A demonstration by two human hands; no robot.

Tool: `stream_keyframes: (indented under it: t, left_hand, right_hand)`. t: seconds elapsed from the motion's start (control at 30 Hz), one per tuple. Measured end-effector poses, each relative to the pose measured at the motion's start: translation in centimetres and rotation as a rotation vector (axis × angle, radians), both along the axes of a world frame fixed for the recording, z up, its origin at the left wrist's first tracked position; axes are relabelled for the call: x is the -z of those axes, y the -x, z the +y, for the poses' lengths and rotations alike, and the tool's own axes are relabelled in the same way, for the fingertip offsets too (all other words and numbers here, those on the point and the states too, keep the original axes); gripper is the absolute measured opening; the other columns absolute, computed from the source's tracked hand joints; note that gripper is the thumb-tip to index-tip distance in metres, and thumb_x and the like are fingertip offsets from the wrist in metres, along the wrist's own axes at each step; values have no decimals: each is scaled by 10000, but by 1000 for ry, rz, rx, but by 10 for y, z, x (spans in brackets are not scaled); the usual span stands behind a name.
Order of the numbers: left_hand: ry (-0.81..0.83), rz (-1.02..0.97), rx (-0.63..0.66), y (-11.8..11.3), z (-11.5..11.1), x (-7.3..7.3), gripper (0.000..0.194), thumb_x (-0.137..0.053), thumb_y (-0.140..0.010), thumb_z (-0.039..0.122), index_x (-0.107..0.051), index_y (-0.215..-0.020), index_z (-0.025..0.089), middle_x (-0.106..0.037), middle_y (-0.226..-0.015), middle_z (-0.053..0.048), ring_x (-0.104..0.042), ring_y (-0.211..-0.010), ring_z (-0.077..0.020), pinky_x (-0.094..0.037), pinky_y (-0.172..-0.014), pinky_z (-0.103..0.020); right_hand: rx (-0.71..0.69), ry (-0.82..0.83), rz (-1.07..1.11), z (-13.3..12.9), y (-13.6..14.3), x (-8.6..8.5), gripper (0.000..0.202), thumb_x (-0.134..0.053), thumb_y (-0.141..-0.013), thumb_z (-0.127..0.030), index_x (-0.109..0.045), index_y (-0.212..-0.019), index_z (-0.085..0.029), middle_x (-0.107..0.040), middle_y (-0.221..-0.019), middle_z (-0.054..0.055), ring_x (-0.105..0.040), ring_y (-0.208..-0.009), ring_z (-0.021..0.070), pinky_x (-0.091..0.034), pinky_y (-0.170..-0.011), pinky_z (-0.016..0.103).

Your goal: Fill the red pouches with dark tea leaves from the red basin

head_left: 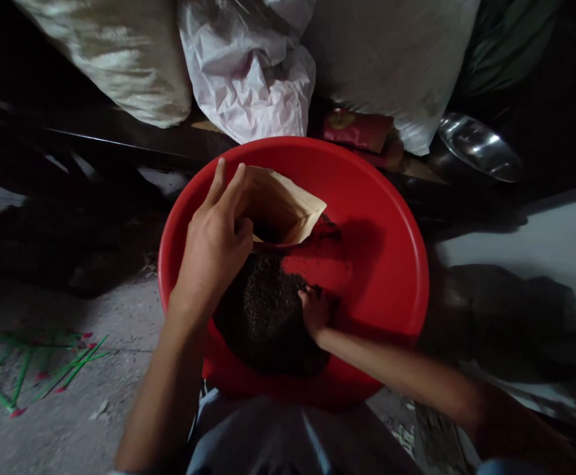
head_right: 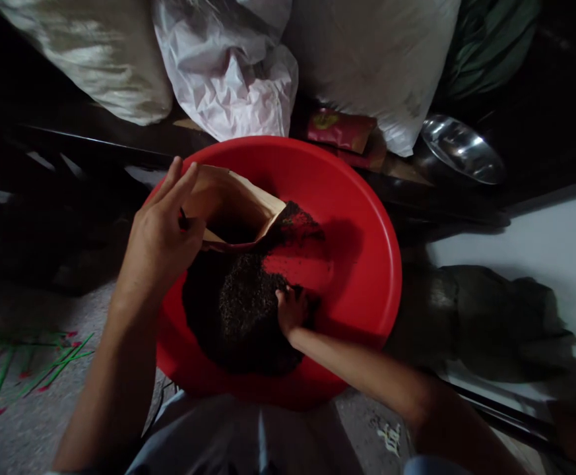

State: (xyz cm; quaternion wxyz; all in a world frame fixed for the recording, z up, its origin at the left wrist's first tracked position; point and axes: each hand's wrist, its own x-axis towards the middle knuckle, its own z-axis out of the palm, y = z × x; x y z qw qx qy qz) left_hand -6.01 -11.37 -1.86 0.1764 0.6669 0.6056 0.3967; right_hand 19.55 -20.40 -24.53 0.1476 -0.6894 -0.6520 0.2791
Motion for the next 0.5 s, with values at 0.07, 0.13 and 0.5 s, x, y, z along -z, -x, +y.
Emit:
stream_keyframes:
  t: [0.07, 0.13, 0.5]
  left_hand:
    - [7, -14, -5, 2, -3, 2, 788, -593, -895, 105, -452, -1634, 338, -272, -1778, 1, -615, -1411, -335, -607, -1107, -439]
    - [5, -13, -15, 3, -6, 2, 778, -571, -894, 96, -457, -1632, 314, -296, -1770, -16, -612, -1417, -324, -597, -1121, -425]
    - [-48, 9, 43, -14, 2, -5, 794, -522, -833, 24, -526, -1587, 274, -388, -1729, -47, -580, -1456, -318, -528, -1206, -475]
  right_hand:
    - [52, 79, -21, -10, 8, 2, 534, -383, -1060, -454, -620, -1451, -179, -596, -1454, 244, -607, -1321, 386, -489, -1085, 653]
    - [-12, 148, 13, -16, 15, -7, 594, -569, -1000, -496, -569, -1528, -223, -540, -1542, 201, -534, -1412, 386, -449, -1160, 620]
    - [-447, 175, 228, 10, 27, -37, 554, -905, -656, -241, -763, -1191, -274, -727, -1259, 54, -676, -1237, 271, -493, -1157, 422]
